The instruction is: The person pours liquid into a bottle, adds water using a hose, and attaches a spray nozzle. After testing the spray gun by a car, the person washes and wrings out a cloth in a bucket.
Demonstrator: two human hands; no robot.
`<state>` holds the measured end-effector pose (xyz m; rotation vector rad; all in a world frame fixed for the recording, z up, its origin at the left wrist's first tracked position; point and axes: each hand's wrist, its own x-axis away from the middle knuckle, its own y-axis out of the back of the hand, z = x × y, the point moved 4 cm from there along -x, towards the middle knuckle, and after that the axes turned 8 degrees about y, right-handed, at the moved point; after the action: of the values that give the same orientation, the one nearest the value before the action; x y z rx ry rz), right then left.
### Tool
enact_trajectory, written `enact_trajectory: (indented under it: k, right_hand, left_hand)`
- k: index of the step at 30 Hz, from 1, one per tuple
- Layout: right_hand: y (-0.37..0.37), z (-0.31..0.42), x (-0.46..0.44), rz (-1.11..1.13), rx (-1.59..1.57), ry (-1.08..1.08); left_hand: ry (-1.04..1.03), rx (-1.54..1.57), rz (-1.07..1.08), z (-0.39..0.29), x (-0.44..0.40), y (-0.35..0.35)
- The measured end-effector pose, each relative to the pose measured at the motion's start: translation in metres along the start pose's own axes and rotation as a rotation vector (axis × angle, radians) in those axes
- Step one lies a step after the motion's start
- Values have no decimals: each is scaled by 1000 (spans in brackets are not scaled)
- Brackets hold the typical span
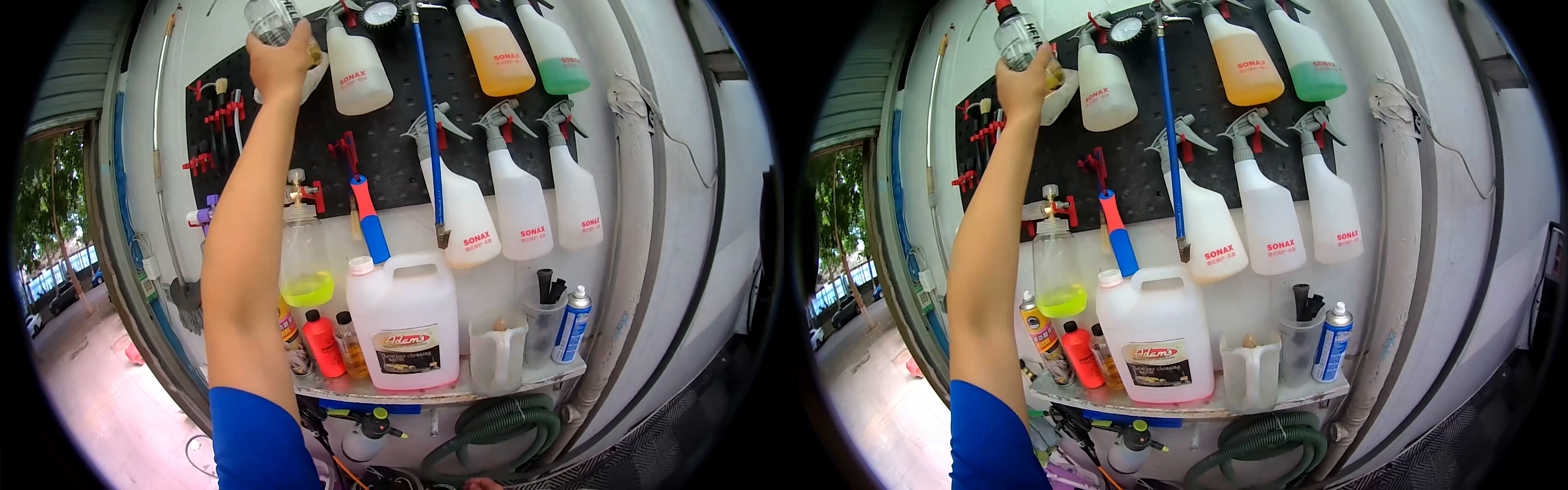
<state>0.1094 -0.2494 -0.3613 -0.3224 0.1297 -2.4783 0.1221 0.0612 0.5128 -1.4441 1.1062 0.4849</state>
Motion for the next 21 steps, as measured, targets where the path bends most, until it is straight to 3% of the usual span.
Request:
enact_trajectory:
  k: [2,3,7,8,9,10,11,14,15,18,21]
  right_hand:
    - [-17,128,7,13,-127,390]
    - [-31,199,19,-3,-118,534]
    - [-54,359,42,128,-111,1022]
    - [-63,383,45,161,-97,1120]
    - [-78,407,50,237,-63,1167]
    - [-97,424,51,308,-43,1180]
    - [-117,434,51,393,-32,1174]
    - [-167,416,31,736,-65,778]
    - [-174,394,17,966,-50,435]
    - [-203,336,-2,972,83,301]
    - [-219,273,-11,937,9,170]
  left_hand:
    - [62,272,272,6,27,47]
    - [192,398,385,3,57,82]
    - [464,307,638,32,192,244]
    - [395,245,618,39,225,284]
    - [572,232,636,44,261,324]
    - [560,163,619,56,297,363]
    - [426,-1,654,59,327,398]
    - [12,-342,828,42,362,463]
    - [3,-364,886,43,366,481]
    - [106,-505,979,49,365,539]
    - [96,-559,1106,48,372,586]
